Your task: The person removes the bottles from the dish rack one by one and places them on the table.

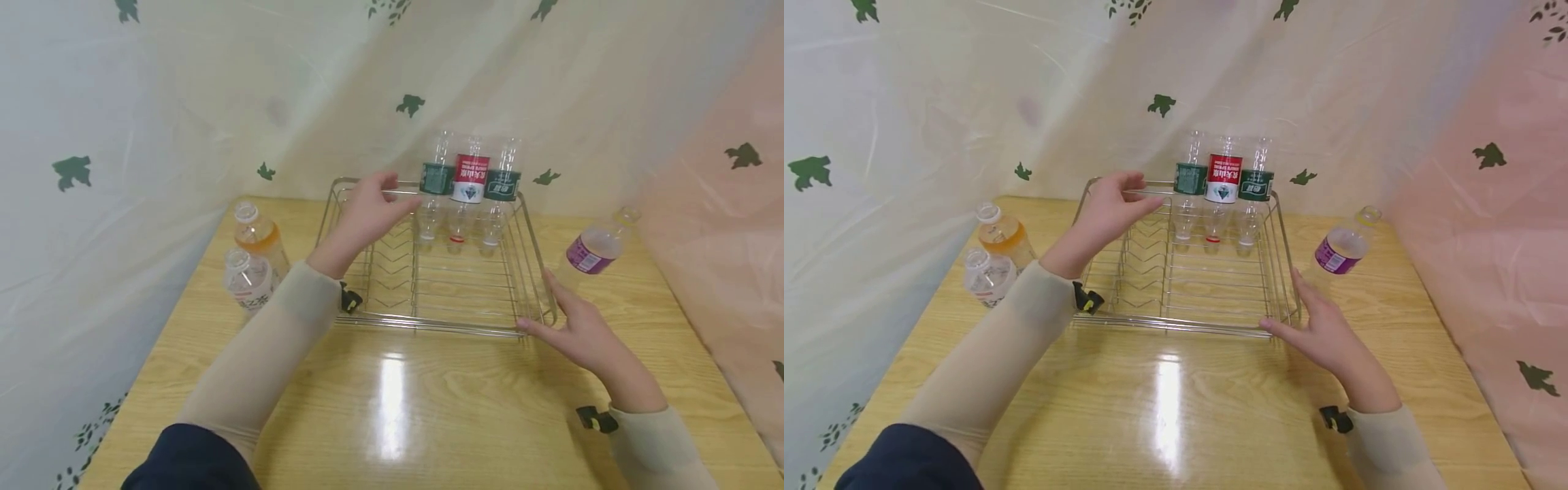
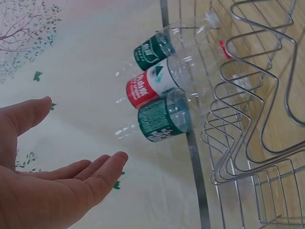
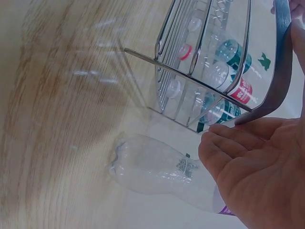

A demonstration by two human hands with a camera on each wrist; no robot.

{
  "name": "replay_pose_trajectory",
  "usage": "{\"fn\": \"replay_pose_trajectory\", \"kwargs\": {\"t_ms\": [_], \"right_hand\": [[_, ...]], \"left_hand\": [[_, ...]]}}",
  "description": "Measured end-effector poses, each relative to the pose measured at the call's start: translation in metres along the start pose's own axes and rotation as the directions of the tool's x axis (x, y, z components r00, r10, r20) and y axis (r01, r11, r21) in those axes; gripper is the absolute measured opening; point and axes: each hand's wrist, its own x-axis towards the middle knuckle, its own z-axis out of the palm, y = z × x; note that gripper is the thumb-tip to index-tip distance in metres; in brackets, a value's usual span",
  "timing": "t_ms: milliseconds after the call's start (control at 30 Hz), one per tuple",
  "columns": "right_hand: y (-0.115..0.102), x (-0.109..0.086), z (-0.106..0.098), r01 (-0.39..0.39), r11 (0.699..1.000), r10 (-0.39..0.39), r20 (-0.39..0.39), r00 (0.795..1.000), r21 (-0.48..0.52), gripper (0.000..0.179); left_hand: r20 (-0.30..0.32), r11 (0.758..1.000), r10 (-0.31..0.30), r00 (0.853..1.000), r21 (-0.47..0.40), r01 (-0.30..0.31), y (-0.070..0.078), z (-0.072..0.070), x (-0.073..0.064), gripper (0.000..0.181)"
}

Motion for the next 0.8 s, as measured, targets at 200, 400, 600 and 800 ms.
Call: {"fn": "replay_pose_trajectory", "kwargs": {"t_ms": [200,400,600,800], "right_hand": [[-0.001,-0.001,0.000,0.001,1.000,-0.001,-0.005,1.000,-0.001,0.108],[-0.002,-0.001,-0.001,-0.005,1.000,0.005,-0.002,1.000,-0.004,0.109],[-0.002,-0.002,-0.001,-0.011,1.000,0.011,0.006,1.000,0.003,0.109],[0.000,-0.001,0.001,0.000,1.000,0.000,-0.008,1.000,0.004,0.108]], "left_hand": [[0.010,1.000,-0.030,1.000,0.002,0.030,-0.004,0.005,0.016,0.078],[0.029,0.997,-0.073,0.997,0.017,0.072,0.001,0.012,0.029,0.083],[0.022,0.993,-0.117,0.993,0.014,0.116,0.002,0.020,0.040,0.083],[0.031,0.993,-0.116,0.993,0.024,0.115,0.000,0.027,0.051,0.085]]}}
